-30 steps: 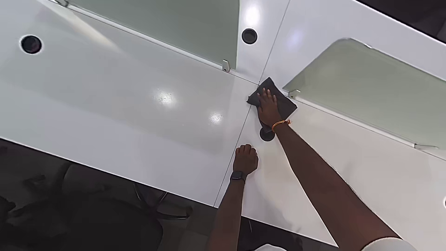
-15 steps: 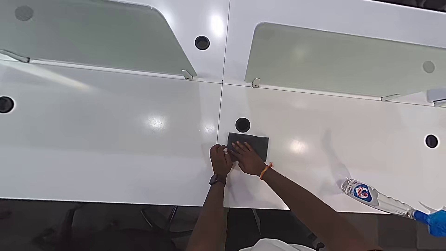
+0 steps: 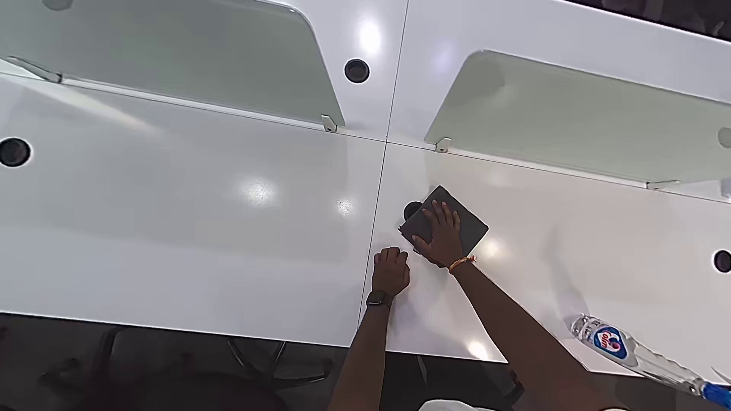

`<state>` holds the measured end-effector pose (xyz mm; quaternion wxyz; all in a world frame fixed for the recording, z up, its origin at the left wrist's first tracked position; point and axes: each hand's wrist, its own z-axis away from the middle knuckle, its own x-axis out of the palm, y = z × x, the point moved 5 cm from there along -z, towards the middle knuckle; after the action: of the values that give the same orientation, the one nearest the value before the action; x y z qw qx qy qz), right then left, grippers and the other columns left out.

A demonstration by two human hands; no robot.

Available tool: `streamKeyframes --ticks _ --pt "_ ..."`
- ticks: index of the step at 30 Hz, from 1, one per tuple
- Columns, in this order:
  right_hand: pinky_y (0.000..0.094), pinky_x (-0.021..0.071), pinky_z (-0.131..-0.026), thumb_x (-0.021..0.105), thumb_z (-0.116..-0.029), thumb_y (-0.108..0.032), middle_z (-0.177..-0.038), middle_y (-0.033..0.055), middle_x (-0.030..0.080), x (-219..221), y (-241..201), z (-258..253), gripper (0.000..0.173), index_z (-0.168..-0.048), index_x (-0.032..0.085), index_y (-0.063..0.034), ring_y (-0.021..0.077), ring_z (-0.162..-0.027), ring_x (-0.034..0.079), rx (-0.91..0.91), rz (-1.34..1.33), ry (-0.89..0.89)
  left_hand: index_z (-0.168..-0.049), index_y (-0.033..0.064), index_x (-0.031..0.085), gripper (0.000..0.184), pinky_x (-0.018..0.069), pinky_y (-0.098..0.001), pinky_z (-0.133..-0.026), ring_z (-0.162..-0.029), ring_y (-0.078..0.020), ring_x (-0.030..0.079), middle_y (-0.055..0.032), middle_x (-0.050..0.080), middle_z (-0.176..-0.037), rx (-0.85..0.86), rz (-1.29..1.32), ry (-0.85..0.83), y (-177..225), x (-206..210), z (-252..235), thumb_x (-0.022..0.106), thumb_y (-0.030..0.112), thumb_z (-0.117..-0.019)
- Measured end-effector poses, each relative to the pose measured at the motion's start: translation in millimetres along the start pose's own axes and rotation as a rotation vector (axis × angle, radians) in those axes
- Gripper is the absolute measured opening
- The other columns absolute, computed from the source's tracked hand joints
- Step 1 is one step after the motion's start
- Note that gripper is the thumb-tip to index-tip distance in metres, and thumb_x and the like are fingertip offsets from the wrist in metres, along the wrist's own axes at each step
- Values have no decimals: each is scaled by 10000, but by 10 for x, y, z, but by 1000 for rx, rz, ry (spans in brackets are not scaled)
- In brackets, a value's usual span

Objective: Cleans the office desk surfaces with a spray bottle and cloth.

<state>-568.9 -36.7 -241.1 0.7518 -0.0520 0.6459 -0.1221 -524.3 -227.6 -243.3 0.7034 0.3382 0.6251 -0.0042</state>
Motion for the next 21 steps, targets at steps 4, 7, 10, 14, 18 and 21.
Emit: streamKeyframes --ticks 4,7,10,14,18,21 --pt "576 125 -1257 555 -819 -787 -1679 30 303 -36 -175 -367 975 -1564 400 -177 246 -1578 182 -78 -54 92 -1083 121 737 305 515 -526 -853 -1075 -355 653 -147 693 -1117 -17 14 -35 1 13 -28 506 234 -917" --pt "564 122 -1260 550 -841 -756 -1675 7 312 -23 -288 -601 941 -1573 390 -186 222 -1576 188 -130 -60 73 -1059 114 741 291 530 -512 -835 -1068 -349 662 -142 700 -1108 -29 21 -38 3 -13 -42 516 224 -910" --pt "564 92 -1262 465 -877 -771 -1714 -19 212 -33 -347 -765 917 -1604 350 -224 213 -1593 107 -121 16 -11 -1033 120 744 277 543 -495 -812 -1042 -334 672 -128 704 -1092 -30 11 -28 3 -14 -43 532 235 -897" --pt "562 79 -1262 444 -911 -716 -1726 -38 161 -42 -383 -909 871 -1627 293 -243 209 -1598 64 -105 31 -51 -1018 129 739 266 545 -474 -802 -1030 -314 673 -112 702 -1079 -34 -8 -30 10 -9 -46 529 241 -899" --pt "574 92 -1257 439 -924 -689 -1724 -25 171 -59 -420 -1008 844 -1621 307 -233 220 -1598 74 -95 39 -46 -1011 133 742 254 546 -462 -798 -1018 -302 676 -99 704 -1084 -46 -36 -57 16 -6 -66 545 237 -890" --pt "585 100 -1252 434 -915 -706 -1728 -6 155 -81 -470 -1141 872 -1627 289 -225 237 -1596 79 -73 51 -60 -1000 137 743 248 547 -459 -786 -997 -294 679 -96 706 -1068 -40 -47 -44 26 -26 -68 552 242 -881"
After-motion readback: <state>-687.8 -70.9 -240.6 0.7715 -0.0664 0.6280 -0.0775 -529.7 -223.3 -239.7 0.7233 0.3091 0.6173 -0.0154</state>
